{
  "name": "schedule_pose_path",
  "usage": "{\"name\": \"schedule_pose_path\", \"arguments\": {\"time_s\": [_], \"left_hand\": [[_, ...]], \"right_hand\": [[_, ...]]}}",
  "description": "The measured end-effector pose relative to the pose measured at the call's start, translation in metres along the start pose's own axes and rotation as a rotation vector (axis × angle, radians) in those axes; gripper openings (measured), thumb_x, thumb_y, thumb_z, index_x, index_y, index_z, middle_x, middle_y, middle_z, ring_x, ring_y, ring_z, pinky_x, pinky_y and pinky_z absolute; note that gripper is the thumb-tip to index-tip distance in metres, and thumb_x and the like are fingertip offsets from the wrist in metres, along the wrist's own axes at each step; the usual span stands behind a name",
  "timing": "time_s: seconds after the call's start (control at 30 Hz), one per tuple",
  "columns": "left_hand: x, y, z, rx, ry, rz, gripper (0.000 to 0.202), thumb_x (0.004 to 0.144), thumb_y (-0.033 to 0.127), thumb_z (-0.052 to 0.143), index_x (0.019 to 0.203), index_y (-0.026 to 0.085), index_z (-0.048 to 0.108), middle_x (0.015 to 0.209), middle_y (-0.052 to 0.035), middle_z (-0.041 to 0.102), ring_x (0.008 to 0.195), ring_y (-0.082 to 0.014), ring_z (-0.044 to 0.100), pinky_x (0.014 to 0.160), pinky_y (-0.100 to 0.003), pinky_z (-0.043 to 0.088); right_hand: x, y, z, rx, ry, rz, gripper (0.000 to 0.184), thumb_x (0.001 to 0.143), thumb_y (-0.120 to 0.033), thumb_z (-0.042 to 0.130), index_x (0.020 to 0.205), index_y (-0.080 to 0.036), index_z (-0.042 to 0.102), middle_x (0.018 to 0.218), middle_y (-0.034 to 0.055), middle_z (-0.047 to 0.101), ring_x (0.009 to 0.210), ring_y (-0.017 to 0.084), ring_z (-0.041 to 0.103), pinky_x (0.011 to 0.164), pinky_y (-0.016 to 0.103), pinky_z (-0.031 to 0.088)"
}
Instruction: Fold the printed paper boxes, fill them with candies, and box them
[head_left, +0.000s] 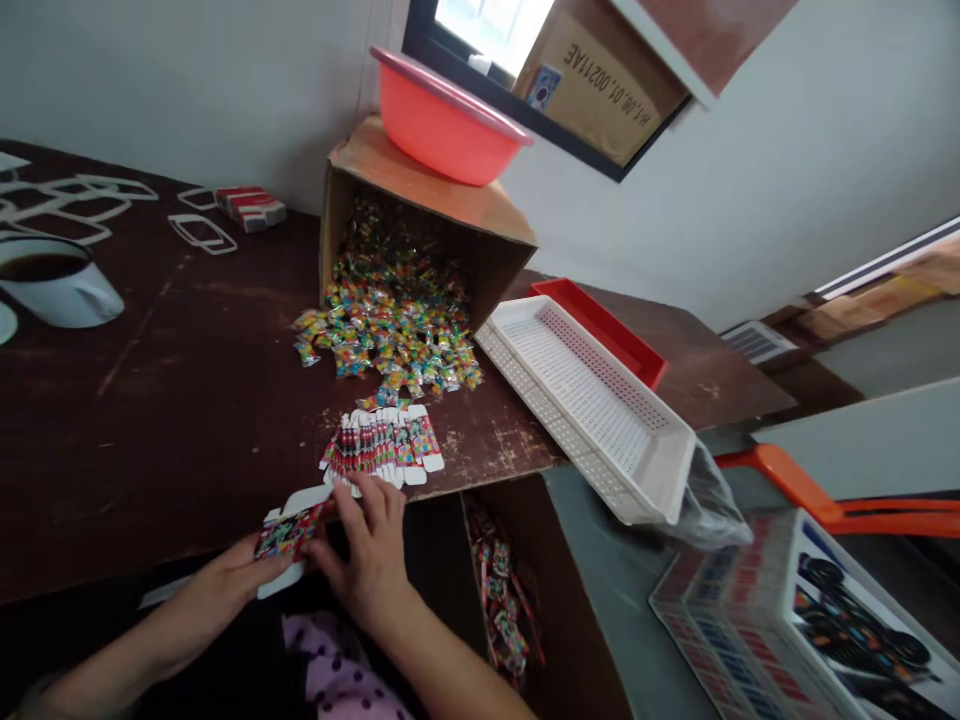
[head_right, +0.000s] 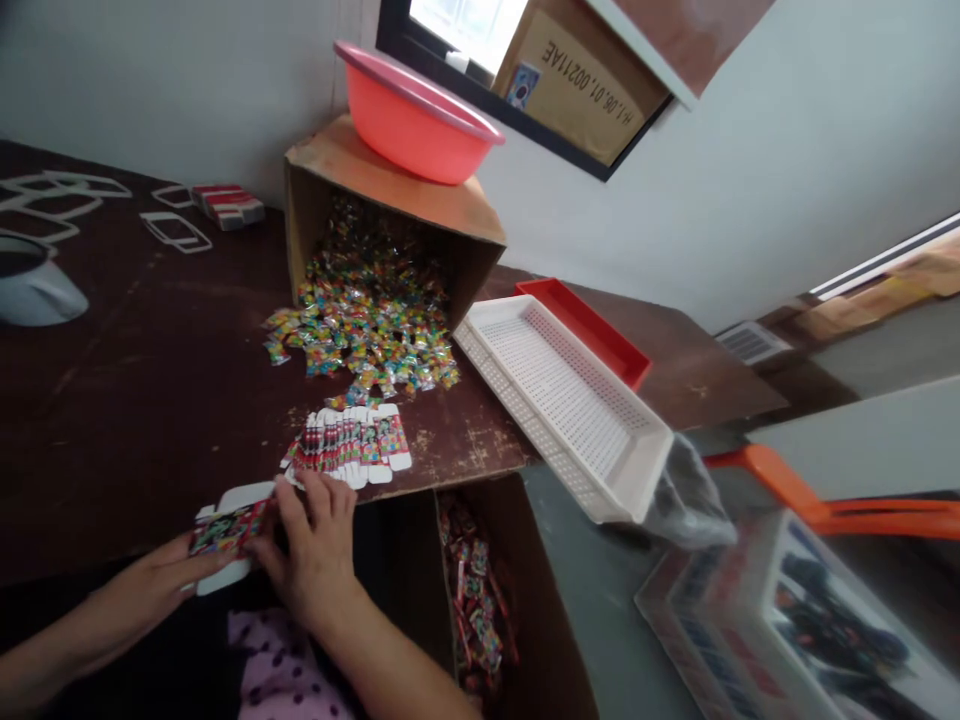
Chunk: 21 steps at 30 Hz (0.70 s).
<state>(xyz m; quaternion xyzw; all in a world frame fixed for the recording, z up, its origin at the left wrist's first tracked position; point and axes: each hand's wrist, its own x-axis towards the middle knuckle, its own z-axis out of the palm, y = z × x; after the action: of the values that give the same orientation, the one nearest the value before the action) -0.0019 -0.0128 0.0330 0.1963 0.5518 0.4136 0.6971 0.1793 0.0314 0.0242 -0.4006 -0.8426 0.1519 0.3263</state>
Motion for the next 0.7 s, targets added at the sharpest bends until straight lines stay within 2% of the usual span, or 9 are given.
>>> {"name": "schedule_pose_path", "arguments": {"time_s": [0.07,0.17,0.27,0.33,0.43,0.53,0.57,0.6,0.7], "left_hand": [[-0.006,0.005,0.000,-0.011,-0.056,-0.045,0.034,0.066,0.037,0.083,0.097,0.025,0.079,0.108,-0.0039,0.080,0.114,-0.0350,0.065,0.108,-0.043,0.041],[-0.012,0.006,0.006,-0.067,-0.080,-0.088,0.026,0.067,0.030,0.079,0.092,0.025,0.078,0.087,-0.0016,0.081,0.091,-0.0293,0.071,0.089,-0.037,0.051],[-0.016,0.002,0.013,-0.086,-0.107,-0.107,0.016,0.069,0.023,0.073,0.084,0.021,0.076,0.070,0.0001,0.076,0.070,-0.0223,0.066,0.069,-0.031,0.049],[-0.019,0.001,0.016,-0.066,-0.121,-0.099,0.011,0.068,0.018,0.070,0.078,0.020,0.074,0.066,0.0012,0.072,0.066,-0.0191,0.062,0.066,-0.029,0.047],[-0.022,0.002,0.015,-0.082,-0.224,-0.106,0.012,0.066,0.014,0.067,0.077,0.019,0.070,0.068,0.0007,0.071,0.067,-0.0181,0.061,0.065,-0.028,0.046],[-0.021,0.002,0.011,0.031,-0.426,-0.062,0.017,0.069,0.024,0.073,0.084,0.018,0.069,0.076,-0.0034,0.074,0.072,-0.0218,0.064,0.068,-0.031,0.047],[-0.019,0.000,0.009,0.119,-0.428,-0.020,0.022,0.069,0.029,0.075,0.087,0.018,0.069,0.078,-0.0041,0.075,0.074,-0.0233,0.065,0.070,-0.033,0.048],[-0.017,-0.004,0.008,0.209,-0.367,0.019,0.027,0.069,0.033,0.078,0.088,0.018,0.069,0.079,-0.0041,0.075,0.075,-0.0247,0.065,0.071,-0.034,0.049],[-0.010,-0.022,0.006,0.394,-0.035,0.071,0.031,0.065,0.041,0.080,0.084,0.019,0.067,0.078,-0.0027,0.072,0.080,-0.0287,0.065,0.073,-0.037,0.050]], "right_hand": [[0.005,0.004,-0.005,-0.015,0.018,-0.011,0.067,0.086,-0.037,0.067,0.145,-0.026,0.038,0.144,0.0146,0.043,0.128,0.032,0.041,0.105,0.054,0.037],[0.013,0.001,-0.008,0.062,-0.032,-0.039,0.048,0.086,-0.031,0.066,0.132,-0.031,0.054,0.144,0.0088,0.045,0.133,0.030,0.036,0.110,0.054,0.032],[0.021,-0.006,-0.010,0.261,-0.140,0.054,0.029,0.081,-0.030,0.074,0.109,-0.026,0.066,0.142,0.0075,0.048,0.135,0.027,0.038,0.111,0.049,0.034],[0.029,-0.007,-0.015,0.418,-0.271,0.127,0.026,0.075,-0.032,0.081,0.094,-0.022,0.067,0.141,0.0080,0.050,0.134,0.026,0.041,0.110,0.044,0.036],[0.042,-0.002,-0.026,0.611,-0.474,0.104,0.018,0.073,-0.029,0.082,0.081,-0.020,0.068,0.136,0.0057,0.056,0.131,0.022,0.047,0.110,0.039,0.037],[0.050,0.004,-0.036,0.767,-0.642,0.010,0.010,0.077,-0.021,0.078,0.078,-0.018,0.069,0.133,0.0051,0.058,0.124,0.017,0.055,0.105,0.031,0.041],[0.049,0.005,-0.037,0.781,-0.674,-0.013,0.009,0.077,-0.021,0.077,0.078,-0.018,0.069,0.132,0.0051,0.058,0.123,0.017,0.056,0.104,0.030,0.041],[0.048,0.005,-0.037,0.758,-0.681,-0.021,0.008,0.078,-0.021,0.077,0.079,-0.018,0.070,0.132,0.0050,0.058,0.122,0.017,0.056,0.104,0.030,0.041],[0.037,0.001,-0.030,0.550,-0.598,0.019,0.008,0.080,-0.024,0.075,0.085,-0.021,0.070,0.130,0.0041,0.058,0.124,0.019,0.053,0.107,0.036,0.038]]}}
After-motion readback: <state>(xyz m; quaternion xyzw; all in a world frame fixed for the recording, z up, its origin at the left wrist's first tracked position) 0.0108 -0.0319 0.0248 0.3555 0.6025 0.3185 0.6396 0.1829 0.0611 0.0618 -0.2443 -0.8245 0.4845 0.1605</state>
